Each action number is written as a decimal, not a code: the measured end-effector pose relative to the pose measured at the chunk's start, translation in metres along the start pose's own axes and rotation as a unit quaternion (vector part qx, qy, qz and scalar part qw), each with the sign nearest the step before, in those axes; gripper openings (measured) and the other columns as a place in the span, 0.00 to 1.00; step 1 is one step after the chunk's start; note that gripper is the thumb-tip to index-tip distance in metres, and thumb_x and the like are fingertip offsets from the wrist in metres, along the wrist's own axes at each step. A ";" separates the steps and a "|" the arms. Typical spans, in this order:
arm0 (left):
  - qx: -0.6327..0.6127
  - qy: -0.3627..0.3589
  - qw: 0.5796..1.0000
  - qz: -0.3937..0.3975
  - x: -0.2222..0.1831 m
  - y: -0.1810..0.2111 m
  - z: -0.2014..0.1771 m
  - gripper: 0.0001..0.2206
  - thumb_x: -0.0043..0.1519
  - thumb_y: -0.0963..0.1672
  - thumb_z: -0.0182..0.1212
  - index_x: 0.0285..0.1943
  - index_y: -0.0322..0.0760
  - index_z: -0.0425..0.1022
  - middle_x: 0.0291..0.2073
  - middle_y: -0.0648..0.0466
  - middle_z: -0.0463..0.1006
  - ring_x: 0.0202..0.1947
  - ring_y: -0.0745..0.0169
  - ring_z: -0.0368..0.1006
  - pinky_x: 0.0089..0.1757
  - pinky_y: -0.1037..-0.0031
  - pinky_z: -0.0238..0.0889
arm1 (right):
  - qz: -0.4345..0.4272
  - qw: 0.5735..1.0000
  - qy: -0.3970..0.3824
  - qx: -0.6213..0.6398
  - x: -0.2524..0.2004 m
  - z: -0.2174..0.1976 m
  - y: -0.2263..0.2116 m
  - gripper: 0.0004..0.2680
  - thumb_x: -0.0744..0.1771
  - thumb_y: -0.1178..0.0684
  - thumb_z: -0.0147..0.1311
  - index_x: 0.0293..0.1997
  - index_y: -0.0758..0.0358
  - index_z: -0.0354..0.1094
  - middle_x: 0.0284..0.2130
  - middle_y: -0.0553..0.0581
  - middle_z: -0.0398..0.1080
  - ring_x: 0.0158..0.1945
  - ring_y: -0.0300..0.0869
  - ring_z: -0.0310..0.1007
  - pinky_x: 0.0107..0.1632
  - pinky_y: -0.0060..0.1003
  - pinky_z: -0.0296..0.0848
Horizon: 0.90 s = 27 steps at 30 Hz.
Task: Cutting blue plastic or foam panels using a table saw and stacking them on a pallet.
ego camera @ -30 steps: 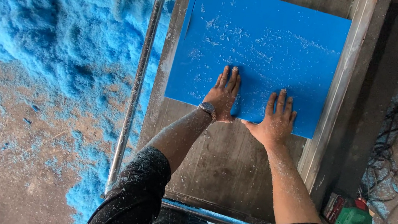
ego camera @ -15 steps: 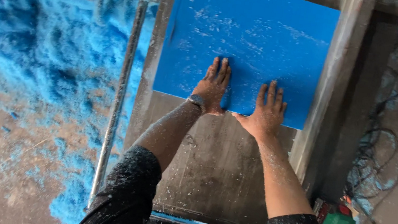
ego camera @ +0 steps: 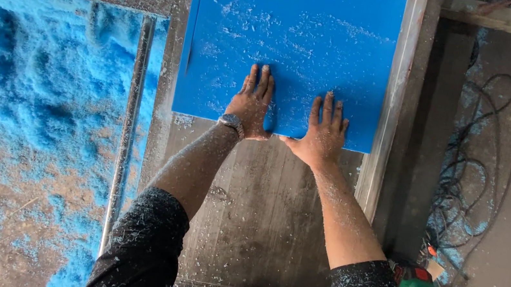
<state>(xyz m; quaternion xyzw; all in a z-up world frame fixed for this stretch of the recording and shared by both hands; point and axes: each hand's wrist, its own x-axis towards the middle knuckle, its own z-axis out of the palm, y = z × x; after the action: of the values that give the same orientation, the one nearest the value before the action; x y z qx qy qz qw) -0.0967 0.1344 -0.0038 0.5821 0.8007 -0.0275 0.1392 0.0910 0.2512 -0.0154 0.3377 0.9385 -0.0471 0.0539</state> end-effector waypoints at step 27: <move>-0.003 0.004 1.000 -0.015 0.101 -0.046 -0.035 0.71 0.35 0.63 0.81 0.79 0.24 0.38 0.78 0.33 0.33 0.77 0.24 0.28 0.71 0.51 0.37 | 0.005 0.997 0.077 0.021 0.080 0.002 0.011 0.42 0.62 0.29 0.64 0.77 0.67 0.48 0.75 0.71 0.44 0.75 0.69 0.46 0.69 0.69 0.54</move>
<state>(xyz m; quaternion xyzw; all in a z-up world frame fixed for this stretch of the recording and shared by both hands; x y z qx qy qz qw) -0.1752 0.2200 -0.0011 0.5693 0.8102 -0.0249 0.1374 0.0372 0.3098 -0.0286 0.3460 0.9370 -0.0407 -0.0258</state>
